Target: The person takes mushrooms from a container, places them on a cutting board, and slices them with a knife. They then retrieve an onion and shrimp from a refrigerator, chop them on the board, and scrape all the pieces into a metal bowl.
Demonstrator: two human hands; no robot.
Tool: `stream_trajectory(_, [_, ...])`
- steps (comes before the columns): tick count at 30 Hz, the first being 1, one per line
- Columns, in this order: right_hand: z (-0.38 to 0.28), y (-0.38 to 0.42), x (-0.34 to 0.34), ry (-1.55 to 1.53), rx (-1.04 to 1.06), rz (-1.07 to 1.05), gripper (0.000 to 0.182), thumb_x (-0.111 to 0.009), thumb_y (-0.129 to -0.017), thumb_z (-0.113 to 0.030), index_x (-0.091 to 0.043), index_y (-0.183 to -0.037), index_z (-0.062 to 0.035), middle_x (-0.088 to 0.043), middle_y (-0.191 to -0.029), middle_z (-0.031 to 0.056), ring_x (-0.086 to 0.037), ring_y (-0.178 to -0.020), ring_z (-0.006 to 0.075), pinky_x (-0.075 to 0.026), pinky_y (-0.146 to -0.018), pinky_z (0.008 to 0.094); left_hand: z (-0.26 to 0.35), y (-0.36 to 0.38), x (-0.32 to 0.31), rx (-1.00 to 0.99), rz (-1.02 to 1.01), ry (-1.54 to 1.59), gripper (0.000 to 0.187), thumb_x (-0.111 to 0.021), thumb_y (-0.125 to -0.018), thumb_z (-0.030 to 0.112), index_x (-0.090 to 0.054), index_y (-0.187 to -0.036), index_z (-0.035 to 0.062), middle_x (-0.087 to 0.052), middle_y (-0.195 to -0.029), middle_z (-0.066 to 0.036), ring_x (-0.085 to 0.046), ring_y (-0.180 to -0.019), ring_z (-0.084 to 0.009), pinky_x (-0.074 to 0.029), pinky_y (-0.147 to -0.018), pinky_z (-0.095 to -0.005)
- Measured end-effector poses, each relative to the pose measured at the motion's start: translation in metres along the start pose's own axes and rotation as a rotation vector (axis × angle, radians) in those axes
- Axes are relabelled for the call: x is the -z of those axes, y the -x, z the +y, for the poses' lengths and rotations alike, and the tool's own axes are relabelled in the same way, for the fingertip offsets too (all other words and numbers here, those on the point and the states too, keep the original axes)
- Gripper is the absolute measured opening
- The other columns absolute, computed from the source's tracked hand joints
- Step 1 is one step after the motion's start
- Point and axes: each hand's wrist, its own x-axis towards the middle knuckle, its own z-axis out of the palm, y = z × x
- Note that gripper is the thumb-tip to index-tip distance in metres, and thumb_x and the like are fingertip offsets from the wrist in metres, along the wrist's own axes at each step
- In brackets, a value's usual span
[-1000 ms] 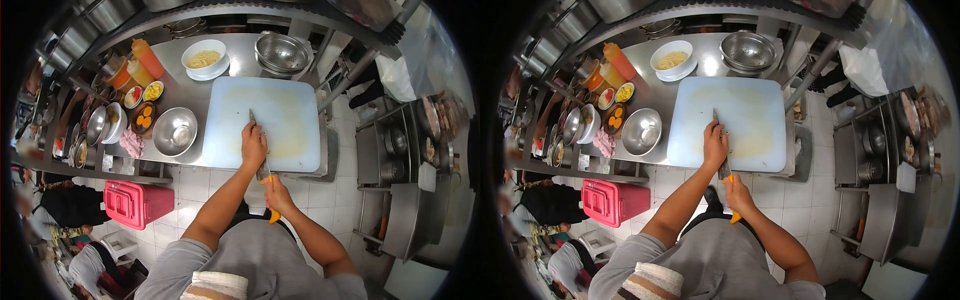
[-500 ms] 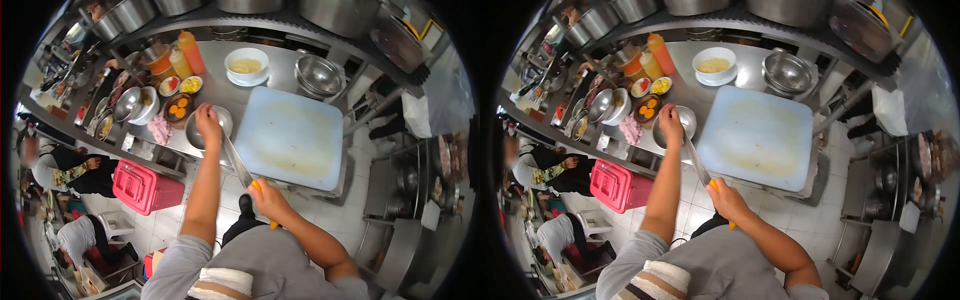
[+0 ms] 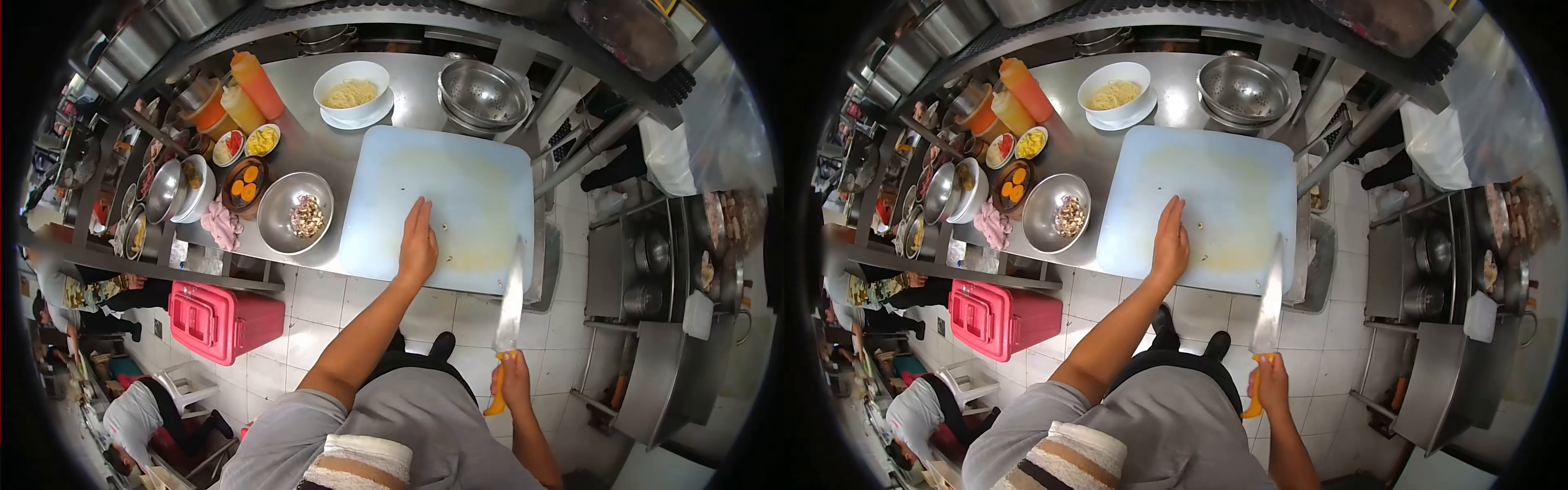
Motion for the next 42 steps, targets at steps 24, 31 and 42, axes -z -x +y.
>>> stream_trajectory(24, [-0.135, -0.03, -0.128, 0.773, 0.315, -0.459, 0.023, -0.05, -0.095, -0.023, -0.053, -0.109, -0.0041, -0.059, -0.078, 0.0122, -0.056, -0.061, 0.0199, -0.047, -0.057, 0.0316, -0.092, -0.073, 0.167, 0.11, 0.407, -0.254, 0.042, -0.05, -0.082, -0.002, -0.051, -0.124, 0.0034, -0.051, -0.127, -0.016, -0.042, -0.13, -0.0298, -0.033, -0.109, -0.0468])
stream_trajectory(31, [-0.164, -0.098, -0.073, 0.946, 1.001, -0.275, 0.034, -0.056, -0.093, -0.025, -0.058, -0.121, -0.0068, -0.062, -0.102, 0.0198, -0.057, -0.092, 0.0326, -0.046, -0.084, 0.0381, -0.079, -0.022, 0.224, 0.141, 0.582, -0.577, 0.05, -0.061, -0.081, 0.009, -0.048, -0.129, 0.0038, -0.047, -0.132, -0.017, -0.041, -0.129, -0.0348, -0.033, -0.108, -0.0445])
stream_trajectory(42, [-0.17, -0.167, -0.102, 1.008, 1.283, -0.013, 0.036, -0.063, -0.086, -0.016, -0.057, -0.119, -0.0067, -0.058, -0.097, 0.0259, -0.054, -0.096, 0.0399, -0.046, -0.087, 0.0436, -0.131, 0.004, 0.216, 0.595, 0.316, 0.043, 0.037, -0.053, -0.085, 0.018, -0.055, -0.116, -0.0021, -0.061, -0.099, -0.027, -0.058, -0.097, -0.0433, -0.046, -0.087, -0.0468])
